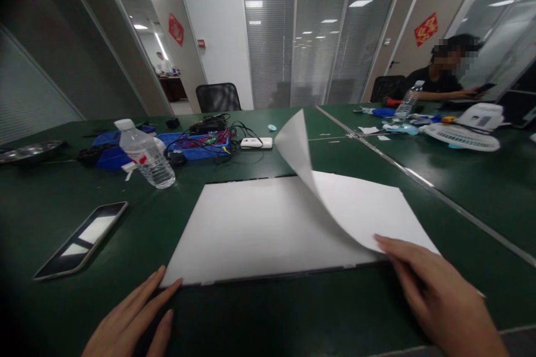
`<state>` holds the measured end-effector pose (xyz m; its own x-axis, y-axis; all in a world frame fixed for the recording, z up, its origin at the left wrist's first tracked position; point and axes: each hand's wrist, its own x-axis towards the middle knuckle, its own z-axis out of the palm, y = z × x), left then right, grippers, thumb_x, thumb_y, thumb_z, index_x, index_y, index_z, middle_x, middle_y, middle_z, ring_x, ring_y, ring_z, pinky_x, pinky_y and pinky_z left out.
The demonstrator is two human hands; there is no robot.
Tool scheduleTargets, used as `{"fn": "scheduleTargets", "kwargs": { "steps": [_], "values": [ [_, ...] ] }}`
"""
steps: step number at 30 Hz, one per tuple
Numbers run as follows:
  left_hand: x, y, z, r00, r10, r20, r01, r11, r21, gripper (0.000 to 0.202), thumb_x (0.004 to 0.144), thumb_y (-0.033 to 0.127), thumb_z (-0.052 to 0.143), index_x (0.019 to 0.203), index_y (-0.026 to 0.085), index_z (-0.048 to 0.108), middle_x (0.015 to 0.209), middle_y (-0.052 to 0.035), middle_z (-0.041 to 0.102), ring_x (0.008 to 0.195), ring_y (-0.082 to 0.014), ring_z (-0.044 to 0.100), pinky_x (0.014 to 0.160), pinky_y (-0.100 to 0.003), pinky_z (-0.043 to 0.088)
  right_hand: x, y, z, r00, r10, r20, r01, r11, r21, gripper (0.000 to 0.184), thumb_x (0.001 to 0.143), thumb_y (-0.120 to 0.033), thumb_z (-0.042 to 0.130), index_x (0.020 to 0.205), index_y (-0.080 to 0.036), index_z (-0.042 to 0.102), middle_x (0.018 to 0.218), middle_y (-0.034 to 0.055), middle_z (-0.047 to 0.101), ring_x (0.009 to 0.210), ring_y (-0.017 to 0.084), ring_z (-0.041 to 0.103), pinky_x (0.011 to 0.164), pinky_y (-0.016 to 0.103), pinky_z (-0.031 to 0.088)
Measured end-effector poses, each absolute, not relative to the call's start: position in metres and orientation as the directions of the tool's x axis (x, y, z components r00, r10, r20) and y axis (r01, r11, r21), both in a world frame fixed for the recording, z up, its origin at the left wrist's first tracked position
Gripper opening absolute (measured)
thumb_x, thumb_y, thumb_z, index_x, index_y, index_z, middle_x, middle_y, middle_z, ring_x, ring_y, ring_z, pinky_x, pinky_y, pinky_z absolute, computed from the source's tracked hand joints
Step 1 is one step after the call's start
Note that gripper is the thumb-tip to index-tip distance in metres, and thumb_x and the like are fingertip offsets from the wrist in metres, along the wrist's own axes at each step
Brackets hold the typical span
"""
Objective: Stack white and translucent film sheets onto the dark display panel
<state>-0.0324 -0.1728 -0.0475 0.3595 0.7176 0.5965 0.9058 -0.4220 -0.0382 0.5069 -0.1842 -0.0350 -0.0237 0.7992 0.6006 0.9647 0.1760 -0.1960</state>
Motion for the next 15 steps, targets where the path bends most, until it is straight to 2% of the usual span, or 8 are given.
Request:
{"fn": "scheduleTargets", "kwargs": {
  "steps": [2, 4, 10, 15],
  "values": [
    [-0.032, -0.172, -0.046, 0.377, 0.712, 0.593, 0.898, -0.437, -0.048, 0.042, 0.097, 0.037, 0.056, 0.137, 0.027, 0.064, 0.149, -0.0118, 0.064, 0.124, -0.0334, 0.070, 0.094, -0.049, 0.061, 0.487, -0.182, -0.033, -0.192, 0.775, 0.602, 0.928, 0.343, -0.146, 0.033, 0.100, -0.041, 0.056, 0.129, -0.032, 0.070, 0.128, 0.0044, 0.075, 0.109, 0.027, 0.075, 0.096, 0.046, 0.062],
    [-0.032, -0.172, -0.047, 0.376, 0.721, 0.583, 0.899, -0.437, -0.040, 0.043, 0.097, 0.038, 0.056, 0.138, 0.028, 0.062, 0.150, -0.0114, 0.063, 0.124, -0.0335, 0.069, 0.093, -0.049, 0.061, 0.479, -0.180, -0.031, -0.280, 0.758, 0.589, 0.904, 0.414, -0.104, 0.031, 0.099, -0.035, 0.059, 0.127, -0.032, 0.071, 0.129, 0.0017, 0.075, 0.112, 0.025, 0.075, 0.097, 0.043, 0.063],
    [-0.032, -0.176, -0.055, 0.304, 0.788, 0.535, 0.922, -0.385, 0.043, 0.059, 0.098, 0.041, 0.055, 0.155, 0.029, 0.046, 0.156, -0.0105, 0.057, 0.134, -0.0340, 0.063, 0.102, -0.052, 0.056, 0.483, -0.178, -0.027, -0.366, 0.752, 0.547, 0.851, 0.508, -0.129, 0.035, 0.098, -0.024, 0.059, 0.128, -0.032, 0.074, 0.135, 0.0003, 0.072, 0.121, 0.023, 0.071, 0.100, 0.038, 0.063],
    [-0.032, -0.177, -0.057, 0.283, 0.806, 0.520, 0.928, -0.368, 0.065, 0.059, 0.099, 0.042, 0.054, 0.155, 0.027, 0.045, 0.155, -0.0121, 0.058, 0.133, -0.0346, 0.062, 0.104, -0.053, 0.055, 0.488, -0.178, -0.033, -0.408, 0.769, 0.493, 0.845, 0.522, -0.114, 0.040, 0.098, -0.024, 0.060, 0.134, -0.035, 0.072, 0.141, -0.0006, 0.069, 0.128, 0.023, 0.067, 0.105, 0.039, 0.061]
  ]
}}
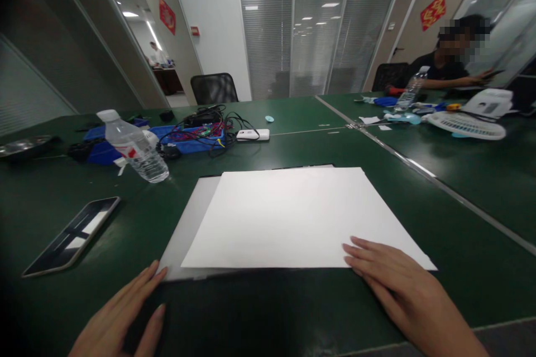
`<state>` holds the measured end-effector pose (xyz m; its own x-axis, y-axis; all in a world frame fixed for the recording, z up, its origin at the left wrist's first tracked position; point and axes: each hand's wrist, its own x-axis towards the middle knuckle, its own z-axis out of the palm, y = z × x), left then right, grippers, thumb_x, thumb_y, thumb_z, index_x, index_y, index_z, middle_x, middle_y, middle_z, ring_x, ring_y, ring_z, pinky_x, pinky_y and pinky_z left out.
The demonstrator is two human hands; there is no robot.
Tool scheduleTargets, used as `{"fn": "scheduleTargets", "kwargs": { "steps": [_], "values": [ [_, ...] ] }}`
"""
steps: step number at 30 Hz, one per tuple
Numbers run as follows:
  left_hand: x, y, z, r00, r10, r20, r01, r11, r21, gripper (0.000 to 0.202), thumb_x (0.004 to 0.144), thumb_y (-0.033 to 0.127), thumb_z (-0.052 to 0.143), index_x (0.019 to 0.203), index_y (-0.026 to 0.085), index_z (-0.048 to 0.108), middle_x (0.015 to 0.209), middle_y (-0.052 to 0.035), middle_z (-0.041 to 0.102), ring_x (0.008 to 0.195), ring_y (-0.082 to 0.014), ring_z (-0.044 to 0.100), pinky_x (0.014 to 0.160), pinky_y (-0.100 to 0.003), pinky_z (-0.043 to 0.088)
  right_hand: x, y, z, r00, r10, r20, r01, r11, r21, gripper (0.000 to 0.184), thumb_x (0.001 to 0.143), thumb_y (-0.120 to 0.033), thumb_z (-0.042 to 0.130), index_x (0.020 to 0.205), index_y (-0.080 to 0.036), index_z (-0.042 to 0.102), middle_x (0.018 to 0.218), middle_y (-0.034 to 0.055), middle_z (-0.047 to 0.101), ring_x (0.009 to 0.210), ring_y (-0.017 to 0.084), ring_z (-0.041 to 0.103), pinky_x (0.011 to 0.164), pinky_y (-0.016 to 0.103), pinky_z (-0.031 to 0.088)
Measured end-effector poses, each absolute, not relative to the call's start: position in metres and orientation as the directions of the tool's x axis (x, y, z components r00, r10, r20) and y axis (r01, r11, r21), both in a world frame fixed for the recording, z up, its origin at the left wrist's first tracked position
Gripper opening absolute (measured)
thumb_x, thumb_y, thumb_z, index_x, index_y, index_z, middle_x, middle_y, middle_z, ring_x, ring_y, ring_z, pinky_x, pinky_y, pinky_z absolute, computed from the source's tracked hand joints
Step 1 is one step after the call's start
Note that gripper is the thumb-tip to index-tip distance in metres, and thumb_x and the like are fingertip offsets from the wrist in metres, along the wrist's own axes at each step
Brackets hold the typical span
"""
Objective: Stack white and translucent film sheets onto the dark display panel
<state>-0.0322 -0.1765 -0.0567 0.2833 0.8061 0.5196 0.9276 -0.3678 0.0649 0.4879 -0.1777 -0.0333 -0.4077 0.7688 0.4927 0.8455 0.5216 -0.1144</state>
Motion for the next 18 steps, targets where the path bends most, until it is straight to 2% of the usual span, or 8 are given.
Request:
{"fn": "scheduleTargets", "kwargs": {
  "steps": [6, 9, 11, 13, 15, 18],
  "values": [
    [-0.030, -0.179, -0.055, 0.251, 0.826, 0.505, 0.940, -0.333, 0.077, 0.057, 0.099, 0.044, 0.055, 0.155, 0.032, 0.047, 0.156, -0.0083, 0.058, 0.134, -0.0332, 0.063, 0.106, -0.051, 0.055, 0.488, -0.178, -0.037, -0.403, 0.789, 0.463, 0.839, 0.521, -0.158, 0.043, 0.099, -0.023, 0.055, 0.138, -0.037, 0.070, 0.144, -0.0026, 0.066, 0.130, 0.023, 0.065, 0.108, 0.040, 0.058],
    [-0.030, -0.177, -0.054, 0.273, 0.820, 0.503, 0.934, -0.350, 0.063, 0.056, 0.099, 0.042, 0.055, 0.154, 0.035, 0.049, 0.158, -0.0060, 0.056, 0.134, -0.0330, 0.063, 0.104, -0.050, 0.057, 0.479, -0.180, -0.031, -0.370, 0.817, 0.443, 0.857, 0.484, -0.177, 0.042, 0.099, -0.031, 0.059, 0.139, -0.037, 0.069, 0.146, -0.0022, 0.065, 0.132, 0.025, 0.064, 0.110, 0.043, 0.057],
    [-0.031, -0.176, -0.053, 0.293, 0.809, 0.510, 0.929, -0.366, 0.047, 0.057, 0.099, 0.041, 0.056, 0.155, 0.036, 0.049, 0.159, -0.0057, 0.055, 0.134, -0.0335, 0.063, 0.102, -0.051, 0.057, 0.474, -0.182, -0.027, -0.313, 0.827, 0.467, 0.882, 0.435, -0.180, 0.044, 0.098, -0.039, 0.061, 0.141, -0.036, 0.067, 0.147, -0.0009, 0.064, 0.136, 0.028, 0.061, 0.117, 0.049, 0.051],
    [-0.032, -0.175, -0.053, 0.300, 0.806, 0.510, 0.928, -0.370, 0.037, 0.057, 0.099, 0.041, 0.056, 0.156, 0.036, 0.048, 0.159, -0.0063, 0.055, 0.133, -0.0341, 0.063, 0.101, -0.052, 0.058, 0.473, -0.182, -0.025, -0.181, 0.828, 0.530, 0.930, 0.319, -0.180, 0.045, 0.098, -0.046, 0.058, 0.139, -0.032, 0.068, 0.147, 0.0029, 0.065, 0.142, 0.032, 0.055, 0.123, 0.058, 0.040],
    [-0.033, -0.175, -0.054, 0.298, 0.810, 0.505, 0.931, -0.363, 0.033, 0.058, 0.099, 0.040, 0.055, 0.156, 0.036, 0.046, 0.159, -0.0066, 0.054, 0.134, -0.0342, 0.063, 0.100, -0.053, 0.058, 0.475, -0.180, -0.028, 0.028, 0.817, 0.577, 0.975, 0.105, -0.196, 0.053, 0.100, -0.055, 0.049, 0.136, -0.022, 0.068, 0.145, 0.0125, 0.065, 0.144, 0.038, 0.052, 0.124, 0.064, 0.035],
    [-0.034, -0.177, -0.055, 0.291, 0.814, 0.503, 0.935, -0.354, 0.032, 0.058, 0.099, 0.041, 0.055, 0.157, 0.036, 0.046, 0.159, -0.0067, 0.055, 0.134, -0.0341, 0.062, 0.100, -0.053, 0.058, 0.482, -0.175, -0.038, 0.272, 0.827, 0.493, 0.960, -0.198, -0.198, 0.075, 0.099, -0.067, 0.039, 0.139, -0.008, 0.062, 0.141, 0.0249, 0.064, 0.135, 0.045, 0.057, 0.114, 0.066, 0.045]
  ]
}}
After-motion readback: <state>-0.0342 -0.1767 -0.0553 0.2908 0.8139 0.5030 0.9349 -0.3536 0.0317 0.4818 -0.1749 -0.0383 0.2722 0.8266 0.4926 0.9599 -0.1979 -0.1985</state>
